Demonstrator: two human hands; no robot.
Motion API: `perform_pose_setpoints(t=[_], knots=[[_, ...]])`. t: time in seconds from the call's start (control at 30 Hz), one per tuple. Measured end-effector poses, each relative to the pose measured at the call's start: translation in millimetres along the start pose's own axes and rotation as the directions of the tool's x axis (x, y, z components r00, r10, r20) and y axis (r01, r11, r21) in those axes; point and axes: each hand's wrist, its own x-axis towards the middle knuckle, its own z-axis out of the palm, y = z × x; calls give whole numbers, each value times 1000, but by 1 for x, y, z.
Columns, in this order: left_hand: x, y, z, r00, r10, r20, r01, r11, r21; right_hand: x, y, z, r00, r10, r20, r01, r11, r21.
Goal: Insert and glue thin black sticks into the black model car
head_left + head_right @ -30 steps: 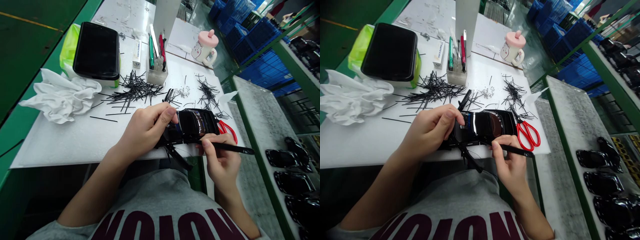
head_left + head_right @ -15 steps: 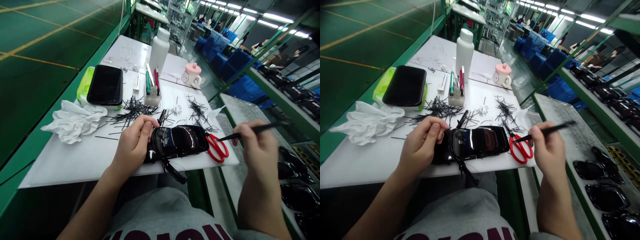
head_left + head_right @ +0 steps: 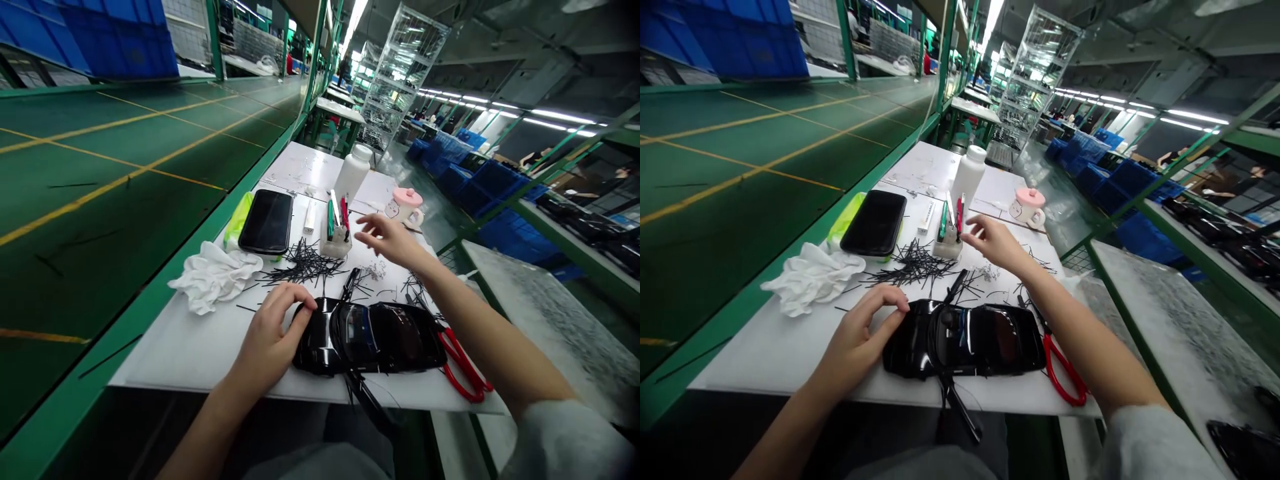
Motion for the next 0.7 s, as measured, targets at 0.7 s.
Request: perform_pose_setpoints(t=[0.7], knots=[[-4, -9, 0, 991, -25, 130, 24, 1000, 9, -80, -18, -20, 803, 268, -533, 221, 697, 683]])
